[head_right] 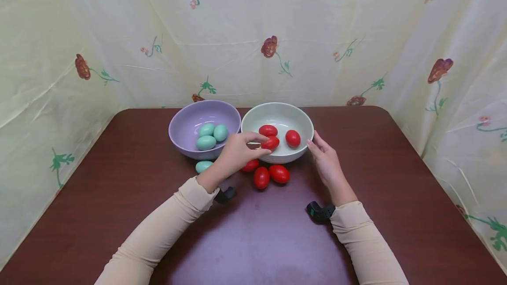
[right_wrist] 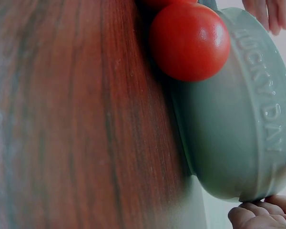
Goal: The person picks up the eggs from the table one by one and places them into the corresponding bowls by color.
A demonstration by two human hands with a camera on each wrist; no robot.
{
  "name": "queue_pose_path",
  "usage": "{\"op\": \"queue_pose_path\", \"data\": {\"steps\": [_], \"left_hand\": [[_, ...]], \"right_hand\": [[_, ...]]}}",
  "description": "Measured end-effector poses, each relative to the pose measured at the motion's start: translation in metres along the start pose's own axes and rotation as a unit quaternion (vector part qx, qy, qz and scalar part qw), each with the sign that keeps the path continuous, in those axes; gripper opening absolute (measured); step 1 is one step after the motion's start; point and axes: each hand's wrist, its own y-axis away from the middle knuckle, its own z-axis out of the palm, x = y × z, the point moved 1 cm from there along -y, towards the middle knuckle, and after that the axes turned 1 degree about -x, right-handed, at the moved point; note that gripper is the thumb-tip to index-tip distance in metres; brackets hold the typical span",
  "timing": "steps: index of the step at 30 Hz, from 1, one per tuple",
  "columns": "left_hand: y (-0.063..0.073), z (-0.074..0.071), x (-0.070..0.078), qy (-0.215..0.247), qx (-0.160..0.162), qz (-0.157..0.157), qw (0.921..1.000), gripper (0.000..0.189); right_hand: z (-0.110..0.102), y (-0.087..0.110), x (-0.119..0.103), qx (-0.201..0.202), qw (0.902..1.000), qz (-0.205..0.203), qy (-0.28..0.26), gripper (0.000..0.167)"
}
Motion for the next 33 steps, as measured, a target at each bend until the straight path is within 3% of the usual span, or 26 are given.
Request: {"op": "queue_pose_path", "data": {"steps": [3, 7, 12, 21, 33], "left_hand": [[0.016, 0.001, 0.003, 0.024, 0.016, 0.006, 0.9996, 0.035], [0.033, 0.002, 0.002, 0.057, 0.026, -0.017, 0.9979, 0.036], [0.045, 0.003, -0.002, 0.059, 0.025, -0.041, 0.9971, 0.035], [0.055, 0.011, -0.010, 0.050, 0.008, -0.060, 0.9969, 0.039], [0.057, 0.021, -0.014, -0.013, 0.004, -0.030, 0.9995, 0.047]], "right_hand": [[0.000, 0.000, 0.000, 0.001, 1.0000, 0.000, 0.001, 0.063], [0.001, -0.001, 0.001, 0.003, 1.0000, 0.006, 0.002, 0.063], [0.002, -0.002, 0.002, 0.005, 1.0000, 0.008, -0.003, 0.064], [0.000, -0.001, 0.003, 0.002, 1.0000, 0.006, -0.001, 0.066], [0.000, 0.000, 0.001, 0.002, 1.0000, 0.005, -0.001, 0.065]]}}
